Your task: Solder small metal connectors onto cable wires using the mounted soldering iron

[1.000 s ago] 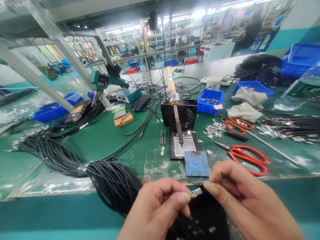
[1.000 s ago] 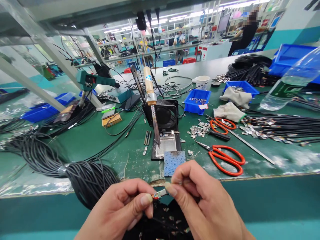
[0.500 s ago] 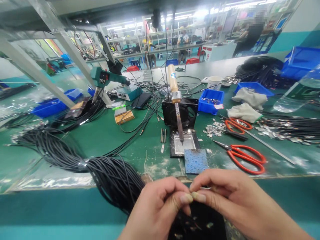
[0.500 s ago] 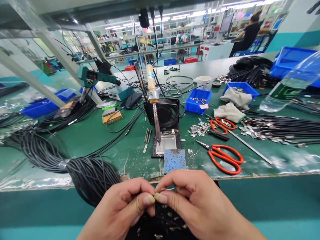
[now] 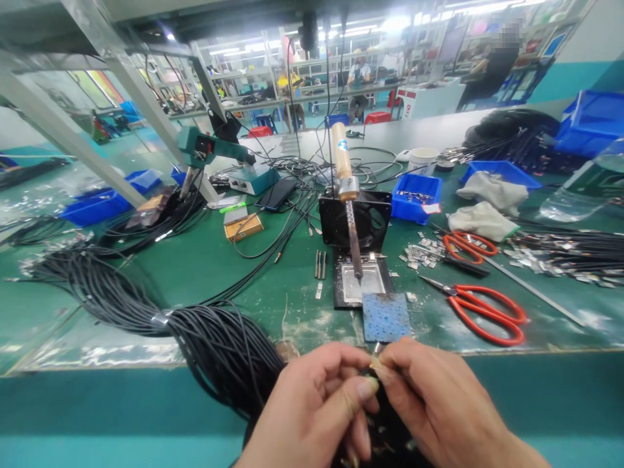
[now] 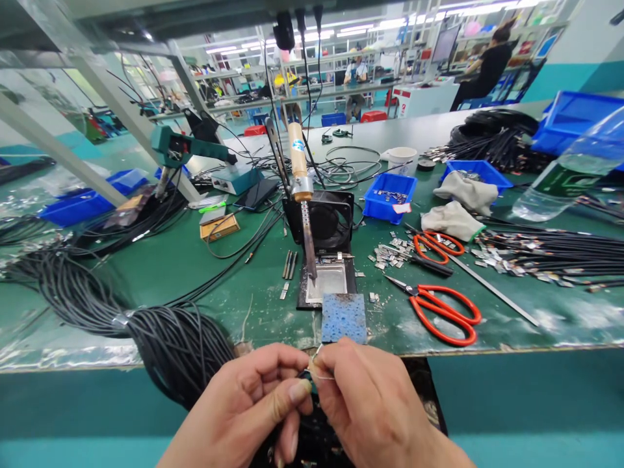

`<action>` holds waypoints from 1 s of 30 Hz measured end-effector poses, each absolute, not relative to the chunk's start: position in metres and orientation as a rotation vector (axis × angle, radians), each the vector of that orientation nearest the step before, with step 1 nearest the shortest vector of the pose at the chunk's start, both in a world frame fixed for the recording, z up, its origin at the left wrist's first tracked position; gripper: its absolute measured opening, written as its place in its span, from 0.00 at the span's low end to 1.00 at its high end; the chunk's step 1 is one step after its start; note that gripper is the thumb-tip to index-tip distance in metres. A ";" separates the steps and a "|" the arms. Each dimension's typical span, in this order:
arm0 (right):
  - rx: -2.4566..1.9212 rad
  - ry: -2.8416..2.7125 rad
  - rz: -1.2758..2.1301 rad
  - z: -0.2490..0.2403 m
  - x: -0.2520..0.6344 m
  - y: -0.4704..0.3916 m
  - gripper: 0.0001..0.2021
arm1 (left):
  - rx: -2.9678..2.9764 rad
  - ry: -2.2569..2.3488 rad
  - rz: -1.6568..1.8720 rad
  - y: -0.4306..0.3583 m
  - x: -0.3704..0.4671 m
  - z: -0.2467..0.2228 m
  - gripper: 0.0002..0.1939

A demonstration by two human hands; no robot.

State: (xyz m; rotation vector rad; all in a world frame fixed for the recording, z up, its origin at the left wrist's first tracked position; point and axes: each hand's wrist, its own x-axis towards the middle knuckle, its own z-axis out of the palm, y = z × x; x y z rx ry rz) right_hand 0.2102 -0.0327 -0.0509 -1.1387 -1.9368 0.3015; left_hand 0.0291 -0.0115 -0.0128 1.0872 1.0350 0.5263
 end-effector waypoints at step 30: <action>-1.226 -1.759 0.900 -0.030 0.230 -0.034 0.09 | 1.227 1.067 0.545 -0.011 0.026 0.002 0.09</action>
